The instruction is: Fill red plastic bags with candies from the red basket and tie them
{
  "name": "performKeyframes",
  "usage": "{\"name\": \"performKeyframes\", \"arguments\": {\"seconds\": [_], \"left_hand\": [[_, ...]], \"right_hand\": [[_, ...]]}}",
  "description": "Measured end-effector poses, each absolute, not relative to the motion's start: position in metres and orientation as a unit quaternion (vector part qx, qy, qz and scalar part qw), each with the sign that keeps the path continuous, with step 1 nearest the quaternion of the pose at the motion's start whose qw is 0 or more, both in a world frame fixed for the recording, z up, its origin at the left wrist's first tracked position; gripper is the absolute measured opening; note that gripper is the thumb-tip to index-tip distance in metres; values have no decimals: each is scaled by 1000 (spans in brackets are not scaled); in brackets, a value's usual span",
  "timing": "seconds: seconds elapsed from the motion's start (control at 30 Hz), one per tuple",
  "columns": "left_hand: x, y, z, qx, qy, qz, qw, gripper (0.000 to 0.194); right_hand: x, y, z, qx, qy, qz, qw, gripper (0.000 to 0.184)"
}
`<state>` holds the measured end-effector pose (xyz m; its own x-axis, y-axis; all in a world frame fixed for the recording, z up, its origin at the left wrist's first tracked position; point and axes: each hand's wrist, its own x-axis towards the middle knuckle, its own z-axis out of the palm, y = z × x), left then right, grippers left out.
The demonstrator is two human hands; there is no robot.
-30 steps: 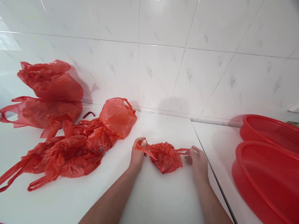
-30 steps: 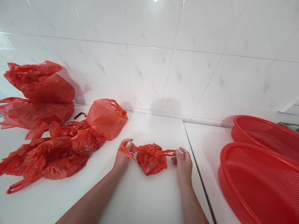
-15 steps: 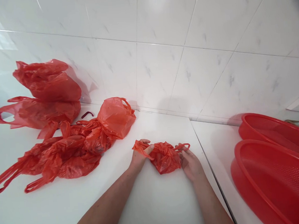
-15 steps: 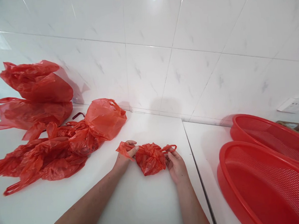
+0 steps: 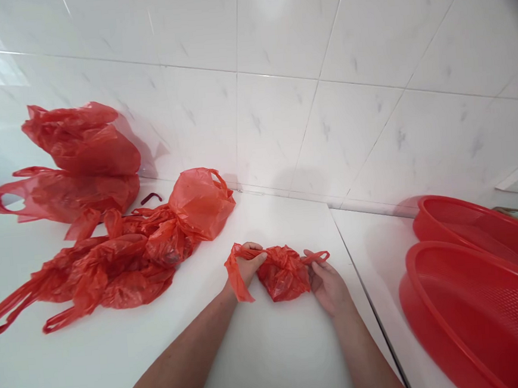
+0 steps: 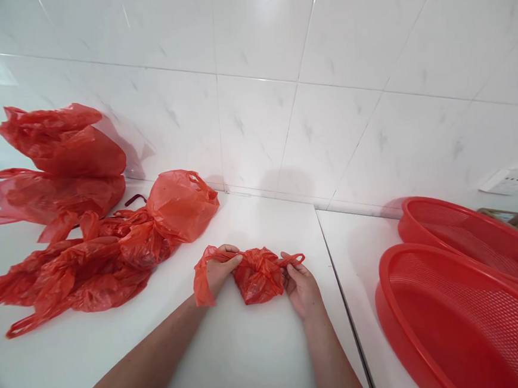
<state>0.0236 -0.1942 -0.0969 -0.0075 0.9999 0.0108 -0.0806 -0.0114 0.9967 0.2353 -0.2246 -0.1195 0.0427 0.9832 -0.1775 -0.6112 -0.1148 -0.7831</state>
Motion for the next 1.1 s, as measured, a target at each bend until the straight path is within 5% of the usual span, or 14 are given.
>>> {"name": "performKeyframes", "arguments": {"seconds": [1.1], "left_hand": [[23, -191, -104, 486, 460, 525, 526, 15]], "right_hand": [[236, -224, -117, -368, -245, 647, 622, 37]]}}
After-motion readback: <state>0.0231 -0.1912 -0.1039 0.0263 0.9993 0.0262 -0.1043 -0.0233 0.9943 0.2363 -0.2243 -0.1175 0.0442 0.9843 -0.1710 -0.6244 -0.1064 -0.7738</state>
